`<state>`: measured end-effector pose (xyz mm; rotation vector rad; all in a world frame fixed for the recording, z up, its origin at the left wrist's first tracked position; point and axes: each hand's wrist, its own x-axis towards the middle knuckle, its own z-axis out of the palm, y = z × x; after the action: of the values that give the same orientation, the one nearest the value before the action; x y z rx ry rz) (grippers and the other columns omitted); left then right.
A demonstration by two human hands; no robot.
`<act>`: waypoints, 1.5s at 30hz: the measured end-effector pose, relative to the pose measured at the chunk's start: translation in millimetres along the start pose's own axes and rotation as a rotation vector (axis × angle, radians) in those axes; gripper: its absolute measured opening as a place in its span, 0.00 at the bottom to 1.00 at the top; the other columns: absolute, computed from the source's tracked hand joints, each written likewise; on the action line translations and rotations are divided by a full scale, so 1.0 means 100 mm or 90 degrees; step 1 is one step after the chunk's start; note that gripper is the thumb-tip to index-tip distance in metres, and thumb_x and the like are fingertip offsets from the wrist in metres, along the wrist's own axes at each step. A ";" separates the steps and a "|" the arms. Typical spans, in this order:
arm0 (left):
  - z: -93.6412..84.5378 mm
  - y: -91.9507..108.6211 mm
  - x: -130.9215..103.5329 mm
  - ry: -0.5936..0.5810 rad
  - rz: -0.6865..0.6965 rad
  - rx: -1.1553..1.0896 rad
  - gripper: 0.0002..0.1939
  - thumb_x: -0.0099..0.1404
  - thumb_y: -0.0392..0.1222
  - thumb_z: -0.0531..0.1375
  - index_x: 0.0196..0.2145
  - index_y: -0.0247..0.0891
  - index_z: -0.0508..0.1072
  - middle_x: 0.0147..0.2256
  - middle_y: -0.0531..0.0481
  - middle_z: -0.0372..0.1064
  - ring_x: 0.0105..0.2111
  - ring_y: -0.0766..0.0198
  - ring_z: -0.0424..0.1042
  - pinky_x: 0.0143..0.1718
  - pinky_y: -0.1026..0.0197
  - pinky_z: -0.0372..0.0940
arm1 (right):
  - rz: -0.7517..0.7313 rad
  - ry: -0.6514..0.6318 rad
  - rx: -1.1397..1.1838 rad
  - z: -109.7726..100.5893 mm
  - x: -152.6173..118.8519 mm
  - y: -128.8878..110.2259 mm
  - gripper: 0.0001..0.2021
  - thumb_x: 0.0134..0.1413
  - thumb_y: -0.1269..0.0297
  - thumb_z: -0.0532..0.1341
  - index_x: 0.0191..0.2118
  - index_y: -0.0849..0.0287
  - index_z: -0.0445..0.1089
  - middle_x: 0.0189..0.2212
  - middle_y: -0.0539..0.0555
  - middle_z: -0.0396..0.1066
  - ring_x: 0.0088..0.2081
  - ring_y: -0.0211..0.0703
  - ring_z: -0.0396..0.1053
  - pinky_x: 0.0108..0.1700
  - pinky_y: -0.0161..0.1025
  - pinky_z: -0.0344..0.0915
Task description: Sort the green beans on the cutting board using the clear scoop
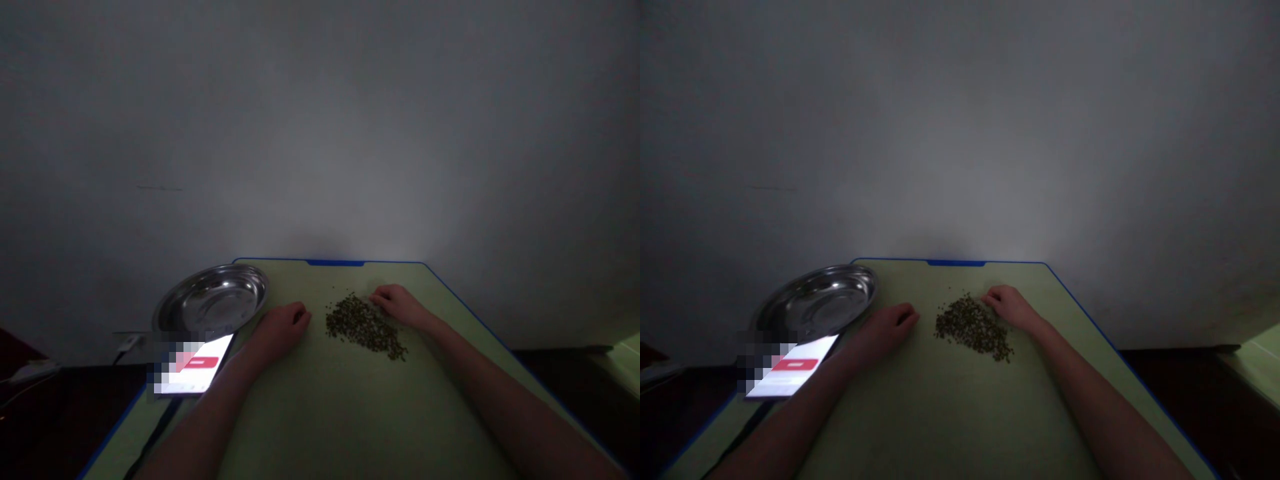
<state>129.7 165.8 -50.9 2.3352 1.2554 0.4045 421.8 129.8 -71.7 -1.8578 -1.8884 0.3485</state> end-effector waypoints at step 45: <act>0.04 -0.05 0.02 0.077 0.009 -0.044 0.15 0.67 0.48 0.48 0.25 0.40 0.62 0.26 0.52 0.67 0.26 0.63 0.65 0.29 0.60 0.54 | 0.184 0.027 -0.081 -0.23 0.71 0.32 0.16 0.63 0.59 0.60 0.54 0.59 0.67 0.52 0.58 0.68 0.47 0.48 0.70 0.47 0.50 0.70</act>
<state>129.1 169.4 -56.6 2.2916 1.2595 0.5931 462.7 198.3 -57.0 -2.2121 -1.6475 0.2843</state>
